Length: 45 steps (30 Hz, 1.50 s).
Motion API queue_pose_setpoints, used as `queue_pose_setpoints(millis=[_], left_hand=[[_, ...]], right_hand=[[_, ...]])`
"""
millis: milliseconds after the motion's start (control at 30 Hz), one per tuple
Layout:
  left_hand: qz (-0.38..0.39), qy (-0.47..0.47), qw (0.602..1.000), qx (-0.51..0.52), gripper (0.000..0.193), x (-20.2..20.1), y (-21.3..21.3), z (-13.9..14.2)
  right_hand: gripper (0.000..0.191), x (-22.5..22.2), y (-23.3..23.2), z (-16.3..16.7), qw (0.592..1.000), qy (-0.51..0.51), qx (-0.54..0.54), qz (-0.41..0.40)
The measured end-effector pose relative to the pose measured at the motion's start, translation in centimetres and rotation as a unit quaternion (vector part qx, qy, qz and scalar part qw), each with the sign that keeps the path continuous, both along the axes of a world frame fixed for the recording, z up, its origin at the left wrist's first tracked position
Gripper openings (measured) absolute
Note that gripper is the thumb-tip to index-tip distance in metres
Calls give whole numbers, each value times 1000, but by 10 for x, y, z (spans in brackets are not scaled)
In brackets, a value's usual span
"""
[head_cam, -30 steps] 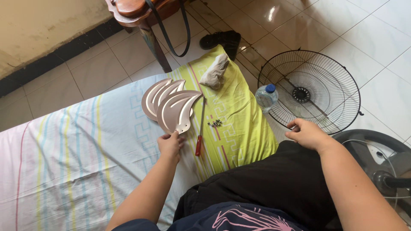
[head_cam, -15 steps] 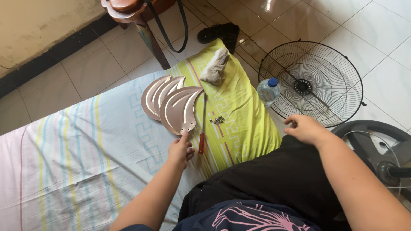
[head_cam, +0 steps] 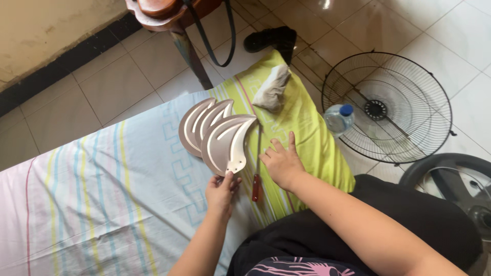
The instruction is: The person sits on the floor and wipes the guard and pole of a pedestal fan with a cloth. They then pick up fan blades from the bed, align them on the fan hub, and use a screwdriver to tighten screws to secure the blades.
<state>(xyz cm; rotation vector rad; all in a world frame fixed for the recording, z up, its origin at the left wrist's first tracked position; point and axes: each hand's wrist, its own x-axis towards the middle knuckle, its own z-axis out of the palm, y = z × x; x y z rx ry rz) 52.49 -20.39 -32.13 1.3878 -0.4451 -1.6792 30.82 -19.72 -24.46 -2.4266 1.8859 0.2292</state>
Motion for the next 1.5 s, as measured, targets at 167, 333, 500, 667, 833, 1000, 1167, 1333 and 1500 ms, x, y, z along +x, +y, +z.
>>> queue_pose_setpoints(millis=[167, 333, 500, 667, 833, 1000, 1167, 1333, 1500], left_hand=[[21, 68, 995, -63, 33, 9, 0, 2], [17, 105, 991, -86, 38, 13, -5, 43], [-21, 148, 983, -102, 54, -9, -17, 84], [-114, 75, 968, -211, 40, -50, -18, 119], [-201, 111, 940, -254, 26, -124, -12, 160], [-256, 238, 901, -256, 24, -216, 21, 194], [-289, 214, 889, -284, 21, -276, 71, 214], [-307, 252, 877, -271, 28, -305, 126, 225], [-330, 281, 863, -257, 30, -328, 158, 231]], right_hand=[[33, 6, -17, -19, 1000, 15, 8, 25], [22, 2, -19, -30, 998, -11, -40, 52], [15, -15, -20, -12, 977, -177, -117, -12], [14, -71, -3, 42, 618, -710, -25, -336], [14, -134, 74, 96, 410, -854, -32, -319], [13, -166, 133, 142, 454, -826, -177, -284], [15, -177, 189, 178, 531, -744, -291, -283], [13, -188, 237, 188, 562, -658, -376, -332], [12, -205, 264, 186, 621, -601, -425, -271]])
